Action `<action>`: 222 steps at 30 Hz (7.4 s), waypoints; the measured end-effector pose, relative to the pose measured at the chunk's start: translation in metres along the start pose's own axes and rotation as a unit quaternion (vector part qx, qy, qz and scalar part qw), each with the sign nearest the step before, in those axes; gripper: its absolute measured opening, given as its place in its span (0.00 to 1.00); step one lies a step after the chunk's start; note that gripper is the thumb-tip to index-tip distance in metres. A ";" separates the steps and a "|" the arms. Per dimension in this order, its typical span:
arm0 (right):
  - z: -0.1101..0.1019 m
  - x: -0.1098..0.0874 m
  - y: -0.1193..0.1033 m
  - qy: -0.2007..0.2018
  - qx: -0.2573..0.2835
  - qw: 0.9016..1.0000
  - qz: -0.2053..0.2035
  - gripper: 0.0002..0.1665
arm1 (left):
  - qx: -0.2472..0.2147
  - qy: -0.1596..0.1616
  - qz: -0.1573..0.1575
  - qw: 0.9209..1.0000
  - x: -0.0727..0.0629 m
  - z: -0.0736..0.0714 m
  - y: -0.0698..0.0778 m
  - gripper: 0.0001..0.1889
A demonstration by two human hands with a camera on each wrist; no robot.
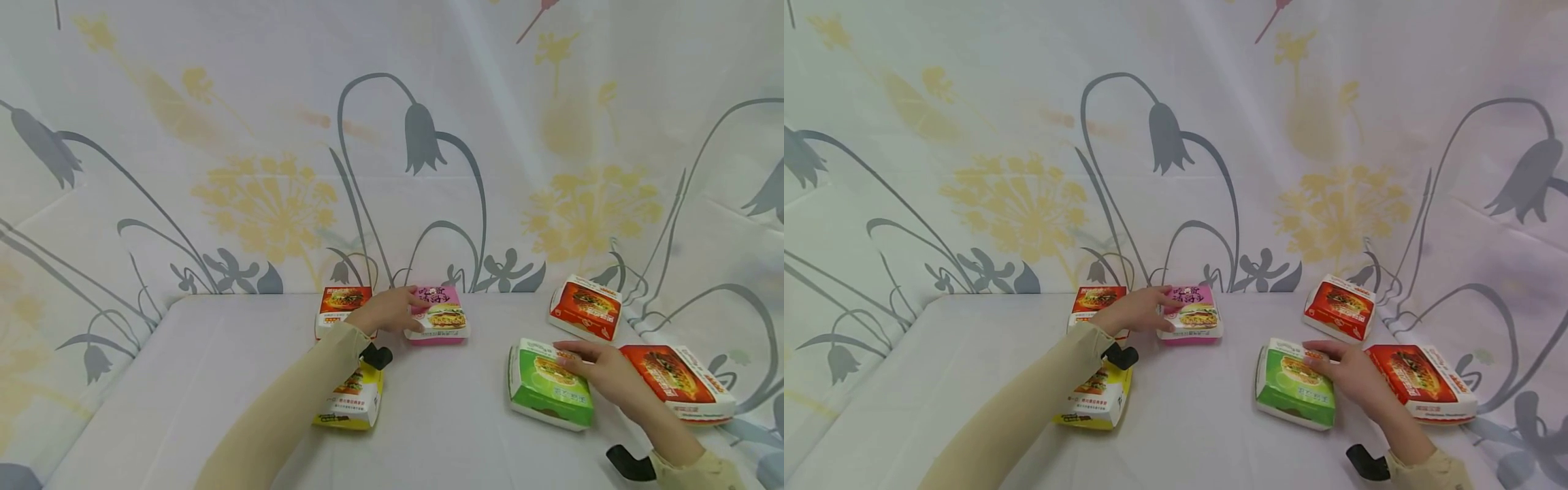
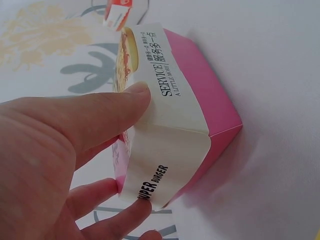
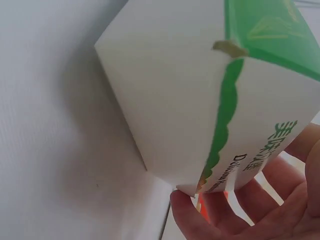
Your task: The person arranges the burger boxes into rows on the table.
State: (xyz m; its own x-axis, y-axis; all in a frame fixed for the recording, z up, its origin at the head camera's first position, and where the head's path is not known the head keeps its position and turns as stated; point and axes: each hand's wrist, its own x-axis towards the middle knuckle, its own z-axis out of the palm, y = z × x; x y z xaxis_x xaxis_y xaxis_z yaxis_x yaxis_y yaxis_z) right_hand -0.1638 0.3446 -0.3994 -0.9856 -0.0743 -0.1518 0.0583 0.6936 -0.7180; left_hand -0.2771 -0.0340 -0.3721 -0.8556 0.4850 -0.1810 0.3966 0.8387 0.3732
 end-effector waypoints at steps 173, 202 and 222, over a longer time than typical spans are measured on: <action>0.099 -0.010 -0.066 -0.016 0.042 0.997 -0.064 0.20 | -0.001 -0.018 0.130 0.991 -0.104 0.046 0.037 0.32; 0.092 0.001 -0.072 -0.018 0.042 0.992 -0.116 0.25 | 0.006 -0.001 0.082 0.997 -0.099 0.052 0.050 0.34; 0.090 0.011 -0.076 -0.139 0.100 0.972 -0.159 0.28 | -0.003 -0.026 0.107 0.994 -0.092 0.044 0.048 0.32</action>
State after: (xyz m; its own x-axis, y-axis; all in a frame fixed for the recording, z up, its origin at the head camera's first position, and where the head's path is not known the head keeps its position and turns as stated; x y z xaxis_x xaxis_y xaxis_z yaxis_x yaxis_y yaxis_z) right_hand -0.1647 0.2271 -0.4079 -0.8795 -0.4725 -0.0575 -0.1863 0.4530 -0.8718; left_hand -0.1646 -0.0278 -0.3773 -0.7329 0.6650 -0.1436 0.5660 0.7131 0.4137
